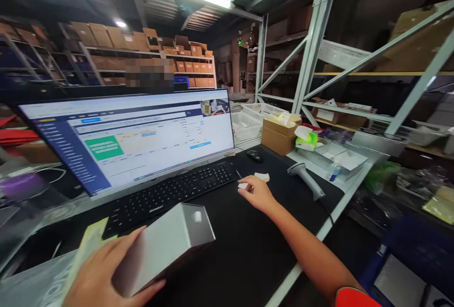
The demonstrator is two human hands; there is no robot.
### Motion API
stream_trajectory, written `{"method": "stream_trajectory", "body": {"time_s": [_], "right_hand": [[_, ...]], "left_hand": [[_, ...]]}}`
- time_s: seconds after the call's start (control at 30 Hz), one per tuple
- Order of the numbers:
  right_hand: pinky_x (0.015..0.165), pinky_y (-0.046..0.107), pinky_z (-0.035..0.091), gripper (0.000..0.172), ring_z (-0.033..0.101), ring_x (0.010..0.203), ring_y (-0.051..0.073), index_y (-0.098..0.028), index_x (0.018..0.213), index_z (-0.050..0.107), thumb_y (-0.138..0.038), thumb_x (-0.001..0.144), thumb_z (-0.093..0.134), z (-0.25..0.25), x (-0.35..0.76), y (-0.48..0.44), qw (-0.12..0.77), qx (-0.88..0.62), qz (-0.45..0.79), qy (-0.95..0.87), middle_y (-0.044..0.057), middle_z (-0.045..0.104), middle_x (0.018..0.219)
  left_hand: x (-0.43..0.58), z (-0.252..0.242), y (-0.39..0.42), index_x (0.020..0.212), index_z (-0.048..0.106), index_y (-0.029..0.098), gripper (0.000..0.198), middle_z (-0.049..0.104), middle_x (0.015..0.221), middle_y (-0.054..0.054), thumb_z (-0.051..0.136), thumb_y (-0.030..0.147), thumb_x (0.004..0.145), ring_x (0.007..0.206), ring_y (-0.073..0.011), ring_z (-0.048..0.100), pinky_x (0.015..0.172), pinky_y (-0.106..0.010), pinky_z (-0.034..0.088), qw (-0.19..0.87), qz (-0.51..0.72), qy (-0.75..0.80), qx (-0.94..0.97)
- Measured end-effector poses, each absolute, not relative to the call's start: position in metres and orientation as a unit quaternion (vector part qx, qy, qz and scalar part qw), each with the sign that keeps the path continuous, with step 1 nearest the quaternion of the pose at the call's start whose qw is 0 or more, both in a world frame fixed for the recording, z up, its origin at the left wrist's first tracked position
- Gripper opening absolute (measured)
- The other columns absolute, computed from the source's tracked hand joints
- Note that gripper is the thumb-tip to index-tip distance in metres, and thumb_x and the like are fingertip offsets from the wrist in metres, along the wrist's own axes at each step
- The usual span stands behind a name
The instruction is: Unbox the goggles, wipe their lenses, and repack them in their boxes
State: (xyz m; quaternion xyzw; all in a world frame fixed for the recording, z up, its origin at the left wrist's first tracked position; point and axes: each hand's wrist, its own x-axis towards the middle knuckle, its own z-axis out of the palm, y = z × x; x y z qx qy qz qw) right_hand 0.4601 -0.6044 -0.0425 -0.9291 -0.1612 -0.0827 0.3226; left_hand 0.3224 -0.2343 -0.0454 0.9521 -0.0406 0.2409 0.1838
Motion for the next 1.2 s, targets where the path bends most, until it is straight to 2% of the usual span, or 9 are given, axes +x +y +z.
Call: {"method": "stream_trajectory", "body": {"time_s": [0.13,0.27,0.33,0.43,0.6,0.7,0.9,1.03,1.2], "right_hand": [[0.102,0.038,0.051,0.087,0.055,0.13,0.025,-0.031,0.151,0.038,-0.049,0.077,0.081,-0.049,0.428,-0.576,0.53,-0.752,0.053,-0.389,0.009,0.047,0.15],[0.117,0.055,0.032,0.106,0.026,0.15,0.033,-0.035,0.154,0.032,-0.066,0.065,0.082,-0.068,0.412,-0.558,0.651,-0.632,0.15,-0.393,0.011,0.027,0.162],[0.115,0.055,0.035,0.103,0.027,0.149,0.033,-0.035,0.151,0.037,-0.066,0.064,0.083,-0.074,0.413,-0.556,0.672,-0.628,0.146,-0.364,0.012,0.028,0.161],[0.11,0.051,0.043,0.074,0.043,0.141,0.031,-0.034,0.137,0.057,-0.057,0.072,0.083,-0.075,0.417,-0.556,0.661,-0.644,0.099,-0.372,0.011,0.044,0.152],[0.108,0.048,0.041,0.036,0.058,0.121,0.029,-0.025,0.097,0.071,-0.055,0.078,0.077,-0.071,0.416,-0.552,0.633,-0.69,0.013,-0.35,0.01,0.064,0.124],[0.099,0.042,0.045,0.037,0.061,0.109,0.025,-0.021,0.078,0.064,-0.057,0.083,0.07,-0.073,0.411,-0.548,0.659,-0.678,0.044,-0.322,0.009,0.062,0.114],[0.093,0.036,0.046,0.029,0.061,0.107,0.024,-0.021,0.073,0.056,-0.047,0.084,0.062,-0.074,0.41,-0.541,0.649,-0.715,0.082,-0.246,0.009,0.064,0.113],[0.077,0.031,0.048,0.027,0.063,0.085,0.021,-0.023,0.069,0.048,-0.046,0.081,0.055,-0.074,0.426,-0.543,0.639,-0.745,0.073,-0.176,0.003,0.066,0.083],[0.053,0.024,0.034,0.021,0.046,0.057,0.014,-0.023,0.062,0.045,-0.039,0.071,0.054,-0.071,0.463,-0.579,0.597,-0.796,0.052,-0.083,-0.004,0.048,0.059]], "left_hand": [[0.321,-0.017,-0.262,0.134,0.056,0.026,0.085,0.063,0.125,-0.01,0.081,0.056,0.058,0.113,-0.0355,0.06,0.098,-0.051,0.05,0.112,0.214,-0.082,0.967],[0.318,-0.014,-0.281,0.132,0.057,0.022,0.077,0.062,0.12,-0.013,0.081,0.046,0.062,0.109,-0.0357,0.06,0.095,-0.051,0.048,0.066,0.259,-0.114,0.957],[0.315,-0.02,-0.286,0.132,0.057,0.02,0.072,0.061,0.119,-0.015,0.078,0.04,0.067,0.109,-0.0367,0.06,0.095,-0.052,0.047,0.057,0.292,-0.13,0.946],[0.314,-0.029,-0.285,0.134,0.056,0.02,0.074,0.061,0.12,-0.015,0.079,0.042,0.067,0.109,-0.0366,0.059,0.094,-0.052,0.047,0.081,0.287,-0.121,0.947],[0.323,-0.011,-0.275,0.136,0.056,0.02,0.09,0.061,0.128,-0.012,0.084,0.054,0.058,0.116,-0.0339,0.058,0.101,-0.047,0.047,0.172,0.109,-0.066,0.977],[0.334,0.007,-0.271,0.135,0.058,0.019,0.091,0.063,0.131,-0.01,0.085,0.054,0.055,0.118,-0.0327,0.059,0.103,-0.042,0.046,0.225,-0.025,-0.06,0.972],[0.37,0.015,-0.264,0.135,0.061,0.024,0.081,0.066,0.134,-0.004,0.08,0.055,0.063,0.12,-0.032,0.061,0.101,-0.034,0.046,0.332,-0.198,-0.075,0.919],[0.402,0.014,-0.255,0.117,0.072,0.025,0.057,0.073,0.118,-0.002,0.071,0.06,0.072,0.109,-0.0312,0.067,0.089,-0.032,0.052,0.375,-0.312,-0.109,0.866],[0.428,0.011,-0.243,0.106,0.075,0.022,0.053,0.078,0.102,-0.006,0.069,0.06,0.07,0.094,-0.0301,0.072,0.079,-0.035,0.057,0.379,-0.375,-0.097,0.841]]}}
